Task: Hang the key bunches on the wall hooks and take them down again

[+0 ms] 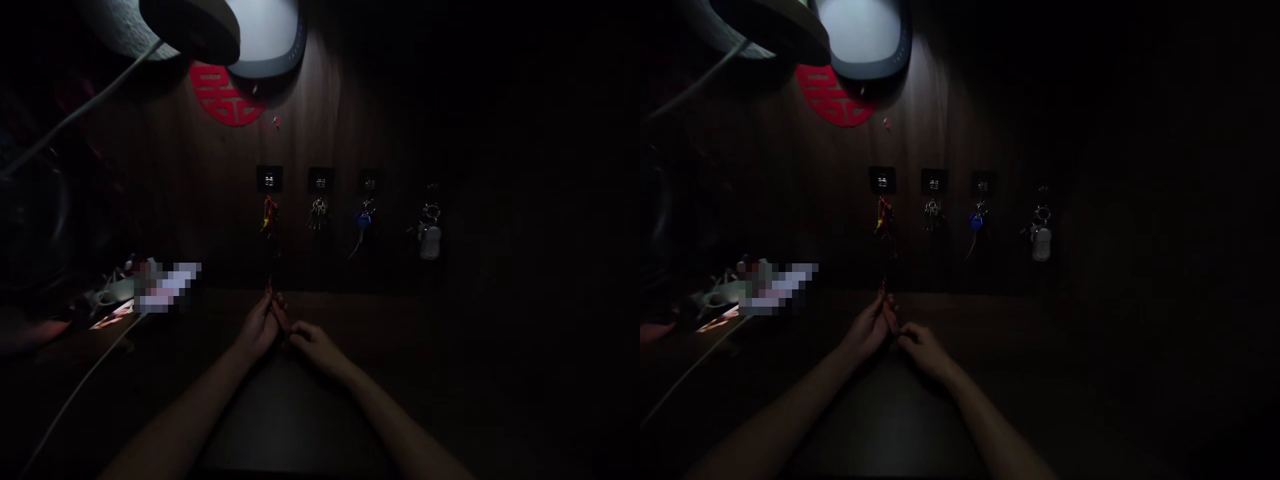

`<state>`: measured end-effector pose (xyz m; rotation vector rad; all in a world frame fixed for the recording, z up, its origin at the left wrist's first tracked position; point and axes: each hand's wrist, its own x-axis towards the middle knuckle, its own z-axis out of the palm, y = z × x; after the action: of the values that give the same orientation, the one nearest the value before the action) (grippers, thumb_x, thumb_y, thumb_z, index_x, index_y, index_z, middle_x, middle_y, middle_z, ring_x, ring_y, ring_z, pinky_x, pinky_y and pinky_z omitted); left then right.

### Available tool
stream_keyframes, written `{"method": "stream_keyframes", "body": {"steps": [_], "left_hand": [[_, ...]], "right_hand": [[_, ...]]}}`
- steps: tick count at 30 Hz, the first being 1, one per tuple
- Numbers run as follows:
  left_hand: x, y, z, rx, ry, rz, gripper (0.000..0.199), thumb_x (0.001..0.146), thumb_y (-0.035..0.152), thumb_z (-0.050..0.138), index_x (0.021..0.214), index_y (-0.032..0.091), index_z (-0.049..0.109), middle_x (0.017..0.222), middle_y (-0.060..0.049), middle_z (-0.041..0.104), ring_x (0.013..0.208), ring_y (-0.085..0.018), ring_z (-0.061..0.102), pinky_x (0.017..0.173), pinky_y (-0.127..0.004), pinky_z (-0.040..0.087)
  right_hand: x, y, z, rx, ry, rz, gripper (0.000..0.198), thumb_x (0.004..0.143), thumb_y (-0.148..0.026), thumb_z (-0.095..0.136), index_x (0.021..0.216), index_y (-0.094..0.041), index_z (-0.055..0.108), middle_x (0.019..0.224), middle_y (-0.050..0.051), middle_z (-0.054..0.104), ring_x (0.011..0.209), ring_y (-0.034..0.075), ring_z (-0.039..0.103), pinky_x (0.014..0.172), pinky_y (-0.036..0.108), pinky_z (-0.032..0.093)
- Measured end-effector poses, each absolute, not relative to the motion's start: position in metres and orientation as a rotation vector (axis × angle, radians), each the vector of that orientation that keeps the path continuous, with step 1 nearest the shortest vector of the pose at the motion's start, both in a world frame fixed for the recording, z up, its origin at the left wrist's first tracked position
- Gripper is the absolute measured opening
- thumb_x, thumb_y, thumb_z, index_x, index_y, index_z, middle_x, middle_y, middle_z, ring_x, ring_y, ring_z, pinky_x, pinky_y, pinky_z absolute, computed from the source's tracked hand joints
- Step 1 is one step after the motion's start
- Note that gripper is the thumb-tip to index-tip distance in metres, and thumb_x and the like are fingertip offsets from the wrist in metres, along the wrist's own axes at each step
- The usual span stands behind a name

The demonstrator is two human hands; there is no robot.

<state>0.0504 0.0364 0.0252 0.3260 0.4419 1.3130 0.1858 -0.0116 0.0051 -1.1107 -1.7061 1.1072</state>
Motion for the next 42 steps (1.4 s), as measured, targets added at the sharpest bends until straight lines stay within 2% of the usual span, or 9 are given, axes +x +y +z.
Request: {"method": "stream_keyframes", "body": {"steps": [4,10,13,17,21,24,28,34,42], "left_hand": [[0.042,0.045,0.02,0.345,0.498,1.413,0.021,0.089,0.012,0.043,0.079,0.015,0.061,0.071,-0.001,0.066,0.062,-0.009,0.064,0.062,-0.02,0.052],[0.037,0.044,0.02,0.444,0.607,1.418,0.015,0.086,0.013,0.048,0.078,0.015,0.061,0.076,-0.003,0.067,0.068,-0.011,0.065,0.061,-0.021,0.05],[0.036,0.043,0.019,0.502,0.643,1.442,0.012,0.084,0.012,0.051,0.077,0.015,0.061,0.076,-0.002,0.067,0.069,-0.01,0.064,0.062,-0.021,0.049],[0.033,0.045,0.017,0.579,0.699,1.471,0.002,0.079,0.018,0.059,0.078,0.017,0.061,0.077,0.0,0.066,0.069,-0.009,0.063,0.061,-0.018,0.047],[0.029,0.048,0.016,0.749,0.725,1.513,0.016,0.07,0.027,0.069,0.079,0.017,0.06,0.075,0.001,0.066,0.068,-0.009,0.062,0.061,-0.017,0.045],[0.028,0.049,0.02,0.908,0.75,1.566,0.027,0.065,0.035,0.072,0.078,0.016,0.059,0.072,0.001,0.064,0.063,-0.009,0.06,0.06,-0.018,0.045],[0.026,0.05,0.04,0.993,0.85,1.624,0.03,0.066,0.044,0.069,0.073,0.016,0.058,0.063,0.003,0.06,0.053,-0.008,0.056,0.052,-0.017,0.042],[0.023,0.06,0.095,1.193,0.922,1.643,0.029,0.064,0.041,0.07,0.078,0.017,0.062,0.076,-0.001,0.065,0.068,-0.013,0.062,0.062,-0.02,0.045],[0.027,0.086,0.159,1.557,1.113,1.768,0.028,0.07,0.043,0.062,0.076,0.017,0.063,0.069,0.002,0.063,0.066,-0.013,0.056,0.058,-0.02,0.04]], "right_hand": [[0.19,-0.01,0.005,-1.074,-1.478,1.269,0.016,0.075,-0.034,0.054,0.077,-0.019,0.051,0.066,-0.001,0.066,0.06,0.013,0.058,0.061,0.025,0.04],[0.195,-0.008,0.005,-1.071,-1.38,1.221,0.027,0.07,-0.038,0.061,0.086,-0.018,0.053,0.063,-0.001,0.068,0.05,0.01,0.053,0.053,0.023,0.036],[0.196,-0.01,0.008,-1.046,-1.347,1.241,0.033,0.068,-0.041,0.064,0.091,-0.018,0.055,0.062,-0.001,0.068,0.048,0.01,0.052,0.051,0.023,0.035],[0.197,-0.01,0.009,-1.0,-1.336,1.244,0.031,0.067,-0.044,0.065,0.082,-0.017,0.06,0.07,0.003,0.07,0.055,0.011,0.055,0.056,0.024,0.038],[0.198,-0.007,0.006,-1.003,-1.311,1.249,0.033,0.065,-0.042,0.069,0.085,-0.018,0.06,0.079,0.004,0.071,0.065,0.012,0.06,0.062,0.024,0.04],[0.197,-0.004,0.004,-1.008,-1.313,1.253,0.035,0.064,-0.044,0.069,0.084,-0.018,0.058,0.079,0.005,0.071,0.065,0.013,0.06,0.061,0.024,0.041],[0.195,-0.002,0.002,-1.011,-1.332,1.236,0.035,0.065,-0.048,0.066,0.079,-0.018,0.055,0.071,0.004,0.068,0.058,0.012,0.057,0.059,0.025,0.041],[0.193,-0.004,0.006,-1.021,-1.387,1.214,0.034,0.067,-0.047,0.062,0.081,-0.018,0.056,0.067,0.002,0.065,0.055,0.011,0.053,0.054,0.024,0.039],[0.193,-0.005,0.006,-1.015,-1.445,1.211,0.029,0.07,-0.044,0.058,0.081,-0.018,0.056,0.063,-0.001,0.06,0.056,0.011,0.052,0.055,0.023,0.039]]}}
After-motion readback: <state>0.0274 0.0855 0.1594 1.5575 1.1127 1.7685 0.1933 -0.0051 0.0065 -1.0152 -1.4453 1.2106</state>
